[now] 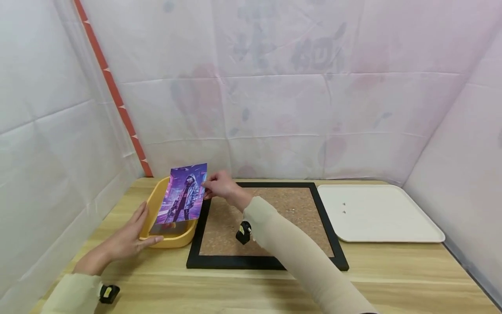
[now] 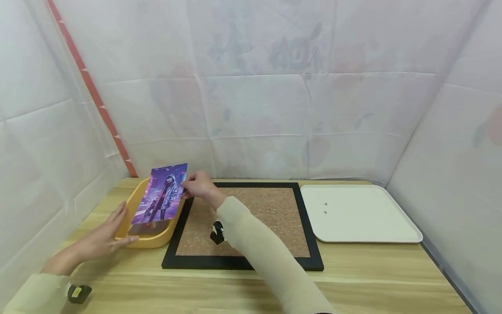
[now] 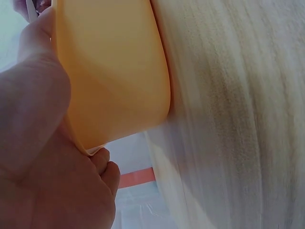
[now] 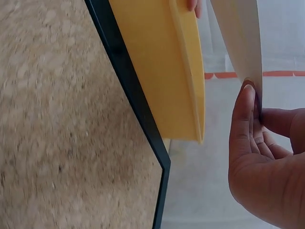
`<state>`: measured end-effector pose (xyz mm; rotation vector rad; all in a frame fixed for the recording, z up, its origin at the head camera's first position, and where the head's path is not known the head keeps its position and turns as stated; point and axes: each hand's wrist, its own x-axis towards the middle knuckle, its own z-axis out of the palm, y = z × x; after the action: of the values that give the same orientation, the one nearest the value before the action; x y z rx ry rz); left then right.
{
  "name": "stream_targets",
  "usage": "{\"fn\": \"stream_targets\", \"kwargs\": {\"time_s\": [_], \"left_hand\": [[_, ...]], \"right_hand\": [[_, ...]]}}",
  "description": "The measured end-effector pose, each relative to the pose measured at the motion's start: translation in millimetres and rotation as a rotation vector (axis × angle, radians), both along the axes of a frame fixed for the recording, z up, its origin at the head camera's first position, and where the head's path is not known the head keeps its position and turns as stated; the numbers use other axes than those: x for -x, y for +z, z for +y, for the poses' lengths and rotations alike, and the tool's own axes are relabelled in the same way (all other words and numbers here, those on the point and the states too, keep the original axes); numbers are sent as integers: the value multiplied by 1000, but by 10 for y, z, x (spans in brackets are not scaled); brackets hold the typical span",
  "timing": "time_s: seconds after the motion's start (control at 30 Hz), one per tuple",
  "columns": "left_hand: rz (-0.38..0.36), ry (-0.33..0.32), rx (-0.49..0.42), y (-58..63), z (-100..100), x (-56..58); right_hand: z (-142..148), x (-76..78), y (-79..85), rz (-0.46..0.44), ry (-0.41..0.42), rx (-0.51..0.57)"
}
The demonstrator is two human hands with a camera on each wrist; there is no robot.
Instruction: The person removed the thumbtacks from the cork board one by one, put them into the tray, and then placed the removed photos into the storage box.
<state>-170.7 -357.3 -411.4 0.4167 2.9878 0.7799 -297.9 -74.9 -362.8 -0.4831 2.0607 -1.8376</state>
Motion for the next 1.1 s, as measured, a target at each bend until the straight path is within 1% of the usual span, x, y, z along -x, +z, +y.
{"fn": "stream_targets", "kwargs": {"time_s": [0.1,0.2,0.4,0.57,0.73,0.97,1.1], "left_hand": [[-2,14,7,-8,-36,-50],[14,13,1,-24,-75,-87],[0,24,-22,-73,-98,-114],[8,37,-9,-70,-105,-120],[27,32,4,-44,-74,-91],[49,12,29,-25,-80,-64],[39,14,20,-18,-87,-77]], "right_hand": [[-122,-38,-36,-12,3,7],[-226,-69,-84,-16,-14,-14],[-376,-109,-201,-20,-31,-81],[-452,-139,-265,-12,-52,-108],[-450,-130,-273,33,-79,-148],[-538,-151,-229,122,-94,-269],[-636,-187,-226,113,-119,-274]]}}
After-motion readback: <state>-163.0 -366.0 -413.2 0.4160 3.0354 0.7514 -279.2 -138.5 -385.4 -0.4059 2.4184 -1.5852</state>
